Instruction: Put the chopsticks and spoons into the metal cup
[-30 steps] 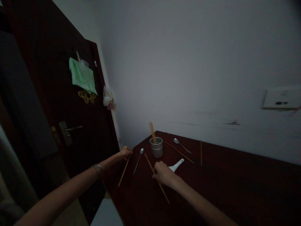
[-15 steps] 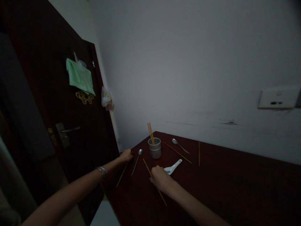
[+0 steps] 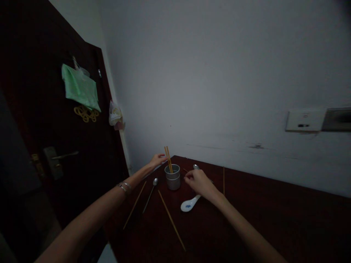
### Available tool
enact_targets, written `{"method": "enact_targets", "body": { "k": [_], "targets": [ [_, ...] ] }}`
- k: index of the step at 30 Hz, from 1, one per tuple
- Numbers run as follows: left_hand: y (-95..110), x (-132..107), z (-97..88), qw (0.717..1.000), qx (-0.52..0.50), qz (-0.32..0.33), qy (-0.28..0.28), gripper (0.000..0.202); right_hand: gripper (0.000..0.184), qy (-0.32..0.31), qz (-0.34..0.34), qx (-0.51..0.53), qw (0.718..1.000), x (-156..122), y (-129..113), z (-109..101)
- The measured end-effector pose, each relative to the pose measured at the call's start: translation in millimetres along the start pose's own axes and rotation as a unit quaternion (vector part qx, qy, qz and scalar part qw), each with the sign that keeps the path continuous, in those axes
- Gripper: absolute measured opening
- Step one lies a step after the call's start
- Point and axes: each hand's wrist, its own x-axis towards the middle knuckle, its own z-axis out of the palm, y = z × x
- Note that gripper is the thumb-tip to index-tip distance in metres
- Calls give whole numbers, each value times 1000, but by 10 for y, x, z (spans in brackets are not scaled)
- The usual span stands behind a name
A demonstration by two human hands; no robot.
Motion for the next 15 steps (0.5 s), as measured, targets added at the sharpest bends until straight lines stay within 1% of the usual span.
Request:
{"method": "enact_targets", "body": {
  "k": [2,3,6,8,12,15],
  "targets": [
    [-17,41,93,999,-22,-18,-34,34,24,0,20,32,999,25,83,-75],
    [-35,65,133,998,-29,-28,-39,30,24,0,35,48,998,36,121,-97],
    [-101,147,221,996,-59,-55,-33,24,23,2,77,90,993,66,208,-128],
    [-142,195,253,995,-73,-67,-32,21,22,3,93,113,989,77,245,-139],
    [-207,250,282,994,-68,-65,-50,14,22,9,95,142,985,76,292,-175],
    [-207,265,294,994,-67,-58,-68,12,22,15,84,148,985,70,323,-220]
  ]
}}
